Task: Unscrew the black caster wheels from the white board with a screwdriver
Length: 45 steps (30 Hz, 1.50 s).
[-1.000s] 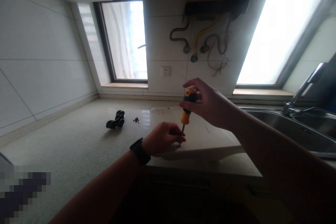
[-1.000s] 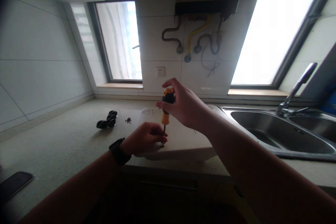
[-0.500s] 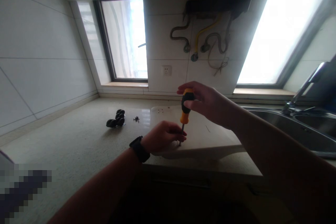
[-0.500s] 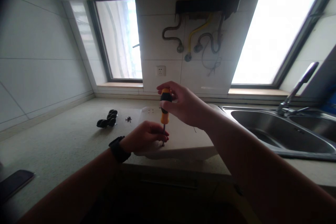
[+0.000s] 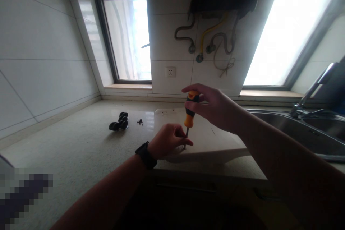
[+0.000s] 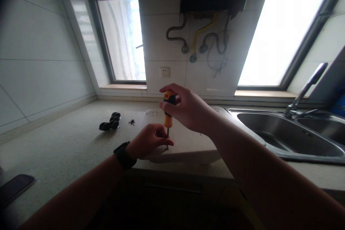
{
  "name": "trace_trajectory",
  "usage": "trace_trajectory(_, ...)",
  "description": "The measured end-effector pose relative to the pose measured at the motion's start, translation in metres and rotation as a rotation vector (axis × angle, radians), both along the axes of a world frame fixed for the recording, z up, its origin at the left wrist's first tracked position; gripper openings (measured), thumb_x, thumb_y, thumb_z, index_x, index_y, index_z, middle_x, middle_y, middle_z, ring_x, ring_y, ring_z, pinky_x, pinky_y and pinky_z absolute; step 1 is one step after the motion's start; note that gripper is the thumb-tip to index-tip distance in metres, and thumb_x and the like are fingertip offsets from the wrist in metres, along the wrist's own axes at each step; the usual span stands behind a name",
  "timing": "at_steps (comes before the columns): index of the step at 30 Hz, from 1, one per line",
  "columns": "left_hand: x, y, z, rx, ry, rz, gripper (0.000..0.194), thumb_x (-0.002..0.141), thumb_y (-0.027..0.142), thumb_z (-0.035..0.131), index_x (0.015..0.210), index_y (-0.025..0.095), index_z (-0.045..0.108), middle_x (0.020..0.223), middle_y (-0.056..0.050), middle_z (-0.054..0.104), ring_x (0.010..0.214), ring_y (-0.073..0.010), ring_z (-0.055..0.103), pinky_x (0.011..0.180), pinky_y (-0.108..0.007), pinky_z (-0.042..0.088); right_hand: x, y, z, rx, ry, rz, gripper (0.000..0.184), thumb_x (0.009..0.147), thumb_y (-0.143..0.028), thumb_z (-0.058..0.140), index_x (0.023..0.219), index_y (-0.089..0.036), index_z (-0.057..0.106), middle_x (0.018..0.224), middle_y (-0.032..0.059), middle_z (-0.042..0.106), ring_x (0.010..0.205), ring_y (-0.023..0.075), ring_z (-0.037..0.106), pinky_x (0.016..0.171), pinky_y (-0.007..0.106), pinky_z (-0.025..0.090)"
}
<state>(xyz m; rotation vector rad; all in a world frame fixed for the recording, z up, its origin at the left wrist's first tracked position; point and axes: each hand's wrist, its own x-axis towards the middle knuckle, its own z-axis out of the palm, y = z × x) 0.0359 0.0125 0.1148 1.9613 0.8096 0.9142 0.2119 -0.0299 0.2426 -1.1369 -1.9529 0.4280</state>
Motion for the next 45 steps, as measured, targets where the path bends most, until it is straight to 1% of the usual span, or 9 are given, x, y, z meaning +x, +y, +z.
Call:
trace_trajectory(5,-0.003,0.001,0.002,0.014,0.001,0.021,0.041,0.07,0.048,0.087,0.077,0.015,0.062,0.071,0.002,0.064,0.064,-0.0127,0.055,0.061,-0.028,0.044,-0.003,-0.005,0.004,0.001,0.018,0.021,0.049,0.079,-0.03,0.075,0.126,-0.027,0.063,0.106,0.0043,0.069,0.091,0.0201,0.069,0.077,0.036,0.059)
trace_trajectory(8,-0.009,0.004,0.007,-0.051,0.042,-0.153,0.036,0.076,0.041,0.084,0.099,0.015,0.071,0.093,-0.005,0.074,0.08,-0.0174,0.067,0.075,-0.032,0.052,0.0,-0.004,0.001,0.008,0.05,0.141,0.051,0.082,-0.021,0.068,0.132,-0.026,0.057,0.119,0.0061,0.068,0.105,0.0199,0.068,0.09,0.037,0.058)
trace_trajectory(11,-0.014,0.005,0.011,-0.068,0.093,-0.285,0.025,0.088,0.033,0.073,0.107,0.018,0.075,0.106,-0.007,0.077,0.094,-0.0198,0.071,0.09,-0.036,0.053,0.002,-0.002,-0.002,0.011,0.046,0.2,0.049,0.082,-0.014,0.061,0.129,-0.026,0.057,0.122,0.0062,0.067,0.106,0.0192,0.067,0.088,0.036,0.057)
trace_trajectory(17,-0.007,0.002,0.007,0.008,0.042,-0.139,0.02,0.081,0.035,0.08,0.082,0.015,0.074,0.086,-0.005,0.076,0.081,-0.0191,0.07,0.078,-0.031,0.051,-0.003,-0.004,0.001,0.091,-0.073,0.041,0.038,0.082,-0.041,0.071,0.117,-0.027,0.067,0.108,0.0054,0.065,0.092,0.0203,0.065,0.079,0.038,0.056)
trace_trajectory(24,-0.002,0.0,0.002,0.052,0.039,-0.007,0.035,0.076,0.048,0.083,0.079,0.015,0.07,0.077,-0.002,0.072,0.07,-0.0161,0.063,0.066,-0.029,0.046,0.005,-0.001,-0.005,-0.005,0.017,0.082,0.054,0.083,-0.021,0.063,0.136,-0.028,0.053,0.123,0.0072,0.067,0.104,0.0216,0.068,0.091,0.042,0.057)
trace_trajectory(28,-0.002,-0.001,0.003,0.051,0.045,-0.012,0.038,0.076,0.051,0.082,0.079,0.015,0.069,0.076,-0.002,0.07,0.069,-0.0156,0.061,0.065,-0.029,0.045,0.005,0.0,-0.005,-0.046,0.069,0.105,0.058,0.08,-0.015,0.061,0.136,-0.025,0.05,0.13,0.0091,0.064,0.112,0.0228,0.066,0.098,0.043,0.055)
trace_trajectory(33,-0.002,-0.002,0.005,0.052,0.035,0.001,0.04,0.075,0.052,0.082,0.08,0.015,0.068,0.076,-0.002,0.069,0.069,-0.0154,0.06,0.065,-0.029,0.045,0.003,-0.001,-0.005,-0.014,0.005,0.027,0.048,0.086,-0.036,0.065,0.132,-0.028,0.054,0.11,0.007,0.065,0.091,0.0221,0.067,0.079,0.042,0.058)
trace_trajectory(39,-0.003,0.0,0.004,0.044,0.03,0.001,0.039,0.075,0.051,0.082,0.081,0.015,0.068,0.077,-0.002,0.069,0.069,-0.0155,0.06,0.065,-0.03,0.046,0.006,0.001,-0.006,-0.033,0.058,0.012,0.054,0.085,-0.033,0.067,0.136,-0.03,0.05,0.098,0.0031,0.064,0.08,0.0189,0.066,0.075,0.04,0.059)
trace_trajectory(45,-0.015,0.004,0.012,0.105,0.201,-0.148,0.042,0.079,0.047,0.08,0.106,0.017,0.072,0.1,-0.007,0.07,0.086,-0.0188,0.064,0.075,-0.032,0.051,0.01,0.001,-0.004,0.076,0.062,-0.041,0.049,0.084,-0.034,0.069,0.131,-0.028,0.057,0.107,0.006,0.064,0.091,0.0222,0.067,0.075,0.04,0.06)
